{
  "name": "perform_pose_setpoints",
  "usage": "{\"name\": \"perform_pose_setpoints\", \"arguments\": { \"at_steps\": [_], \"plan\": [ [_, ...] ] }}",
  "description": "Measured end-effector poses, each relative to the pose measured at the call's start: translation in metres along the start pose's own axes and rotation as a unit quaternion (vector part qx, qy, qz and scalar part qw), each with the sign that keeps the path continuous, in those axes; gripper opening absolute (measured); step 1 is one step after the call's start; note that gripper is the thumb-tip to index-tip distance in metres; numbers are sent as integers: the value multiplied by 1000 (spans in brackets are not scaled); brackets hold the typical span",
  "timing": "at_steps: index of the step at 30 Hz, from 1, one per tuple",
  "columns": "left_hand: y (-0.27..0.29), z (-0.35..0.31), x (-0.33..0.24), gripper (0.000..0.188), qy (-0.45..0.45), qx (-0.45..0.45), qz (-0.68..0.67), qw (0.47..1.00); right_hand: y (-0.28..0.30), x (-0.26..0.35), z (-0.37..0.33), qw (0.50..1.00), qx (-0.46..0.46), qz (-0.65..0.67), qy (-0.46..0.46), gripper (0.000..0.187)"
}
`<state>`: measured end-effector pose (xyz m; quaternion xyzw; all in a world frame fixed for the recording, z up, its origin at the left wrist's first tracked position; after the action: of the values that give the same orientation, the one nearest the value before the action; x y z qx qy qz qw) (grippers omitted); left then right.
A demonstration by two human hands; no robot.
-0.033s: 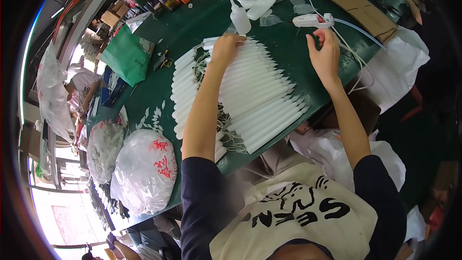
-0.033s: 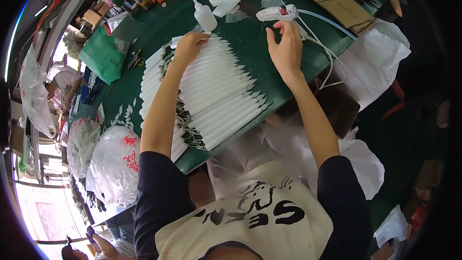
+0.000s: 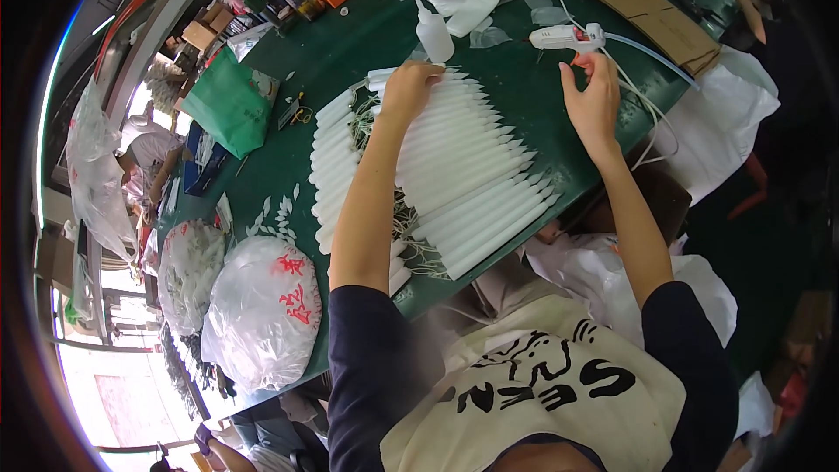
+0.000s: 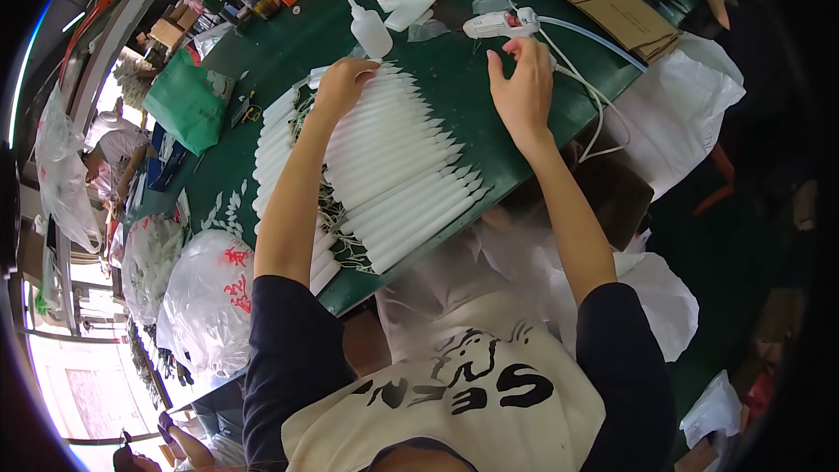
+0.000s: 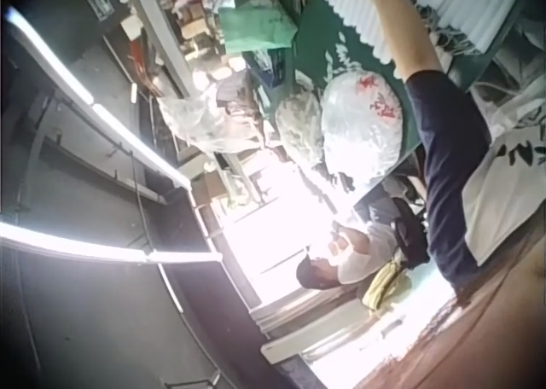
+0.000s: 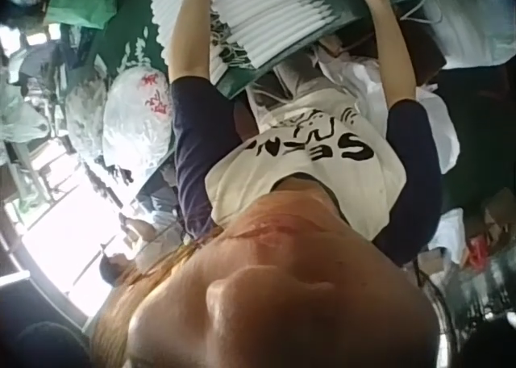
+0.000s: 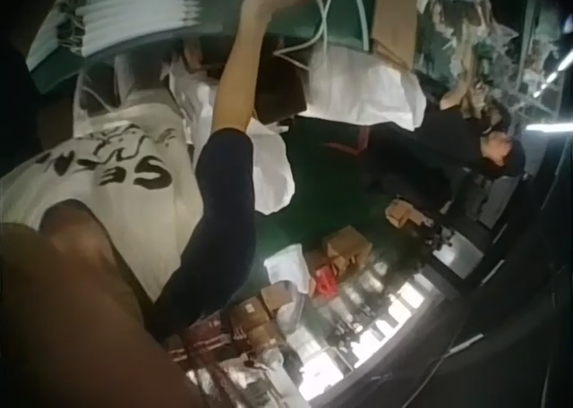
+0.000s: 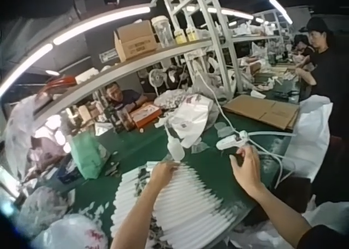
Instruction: Assembling small items using a hot glue gun and then packaging them into plastic bags.
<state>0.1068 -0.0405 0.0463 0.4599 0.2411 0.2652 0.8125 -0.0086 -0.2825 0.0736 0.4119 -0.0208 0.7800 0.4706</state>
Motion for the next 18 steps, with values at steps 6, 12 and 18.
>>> {"name": "perform_pose_setpoints", "arguments": {
  "at_steps": [6,12,18],
  "plan": [
    [0,11,-1,14,-22,-34,48,998,22,-35,3,986,-90,-131,-56,49],
    [-13,19,8,11,-15,-16,67,997,12,-47,11,961,-32,-252,-105,51],
    [-23,28,-2,10,-32,2,105,994,-4,-57,18,961,33,-258,-93,48]
  ]
}}
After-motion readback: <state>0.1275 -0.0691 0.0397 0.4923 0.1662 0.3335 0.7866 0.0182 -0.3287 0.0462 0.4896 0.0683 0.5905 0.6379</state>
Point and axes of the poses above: each hand's wrist, its own z-axis towards the middle knuckle, its own y-axis out of the back of the hand, x = y × z, the point moved 10 cm from there along z, towards the middle knuckle, and after that the axes turned 8 degrees about -y, right-handed, at the moved point
